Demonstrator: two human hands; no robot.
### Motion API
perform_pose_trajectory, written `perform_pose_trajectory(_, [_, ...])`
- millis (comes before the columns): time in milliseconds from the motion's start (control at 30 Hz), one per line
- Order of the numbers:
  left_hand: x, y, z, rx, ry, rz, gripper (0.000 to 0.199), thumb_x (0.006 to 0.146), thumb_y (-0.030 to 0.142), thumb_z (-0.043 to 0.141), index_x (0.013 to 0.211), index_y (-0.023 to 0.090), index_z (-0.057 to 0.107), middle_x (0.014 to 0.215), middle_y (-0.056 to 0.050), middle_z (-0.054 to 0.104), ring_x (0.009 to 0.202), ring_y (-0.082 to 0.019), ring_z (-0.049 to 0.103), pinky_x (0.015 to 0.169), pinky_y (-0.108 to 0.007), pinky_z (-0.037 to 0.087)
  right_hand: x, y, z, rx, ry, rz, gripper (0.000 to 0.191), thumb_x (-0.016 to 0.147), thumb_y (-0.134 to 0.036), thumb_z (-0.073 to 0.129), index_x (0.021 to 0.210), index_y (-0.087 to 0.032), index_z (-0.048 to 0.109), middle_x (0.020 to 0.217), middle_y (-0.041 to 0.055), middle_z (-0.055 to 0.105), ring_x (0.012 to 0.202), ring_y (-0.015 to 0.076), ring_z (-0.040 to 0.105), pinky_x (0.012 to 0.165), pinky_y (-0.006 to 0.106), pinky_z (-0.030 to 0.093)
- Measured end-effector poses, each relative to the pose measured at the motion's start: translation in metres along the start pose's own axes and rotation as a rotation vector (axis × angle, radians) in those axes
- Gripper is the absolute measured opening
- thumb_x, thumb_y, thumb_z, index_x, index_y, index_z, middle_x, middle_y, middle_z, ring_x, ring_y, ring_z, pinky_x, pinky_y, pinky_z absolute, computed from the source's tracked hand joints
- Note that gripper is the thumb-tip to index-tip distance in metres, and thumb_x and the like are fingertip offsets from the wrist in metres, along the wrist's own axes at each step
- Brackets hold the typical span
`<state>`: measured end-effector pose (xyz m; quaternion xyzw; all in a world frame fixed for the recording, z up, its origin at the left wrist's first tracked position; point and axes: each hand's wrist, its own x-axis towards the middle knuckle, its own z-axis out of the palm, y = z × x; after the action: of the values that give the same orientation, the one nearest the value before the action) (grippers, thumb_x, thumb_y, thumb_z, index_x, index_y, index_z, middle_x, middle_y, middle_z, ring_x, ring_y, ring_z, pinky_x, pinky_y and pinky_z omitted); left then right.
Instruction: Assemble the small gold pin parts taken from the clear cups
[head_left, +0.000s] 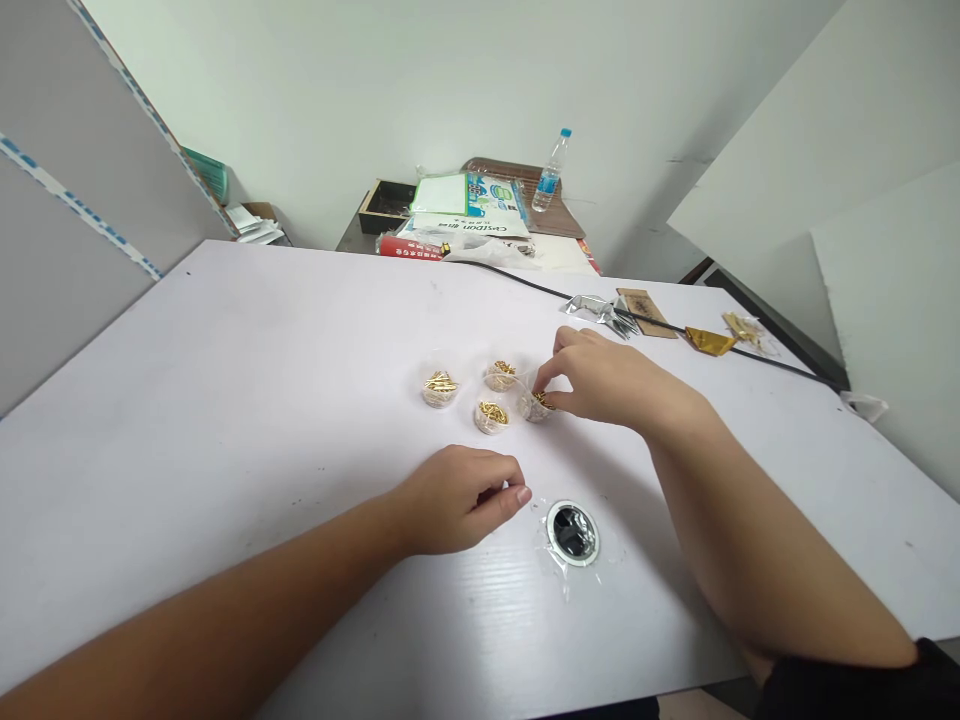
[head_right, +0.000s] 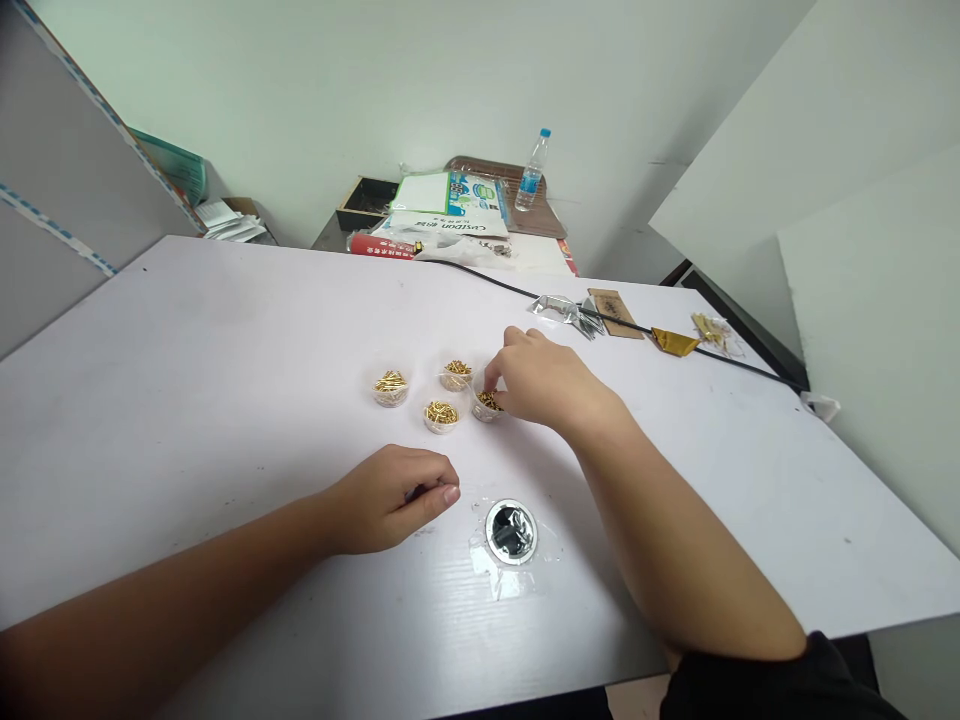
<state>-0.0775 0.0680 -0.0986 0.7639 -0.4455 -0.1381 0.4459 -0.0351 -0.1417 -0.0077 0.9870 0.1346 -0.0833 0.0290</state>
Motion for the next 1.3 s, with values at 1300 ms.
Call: perform_pose_trajectory(1300, [0.0,0.002,-0.002,0.02,-0.015,-0.004,0.025,0.095,0.028,0.046,0.076,0.016,0.055,0.06,0.003,0.054,0.056,-0.009,0.045,0.057,-0.023,0.034,0.004,0.005,-0.007,0.039,-0.097,-0.053,0.017,0.079,-0.016,0.062,0.083,-0.024,0.077,0.103,0.0041,0.07,0.084,0.0207,0.065,0.064,0.029,0.042])
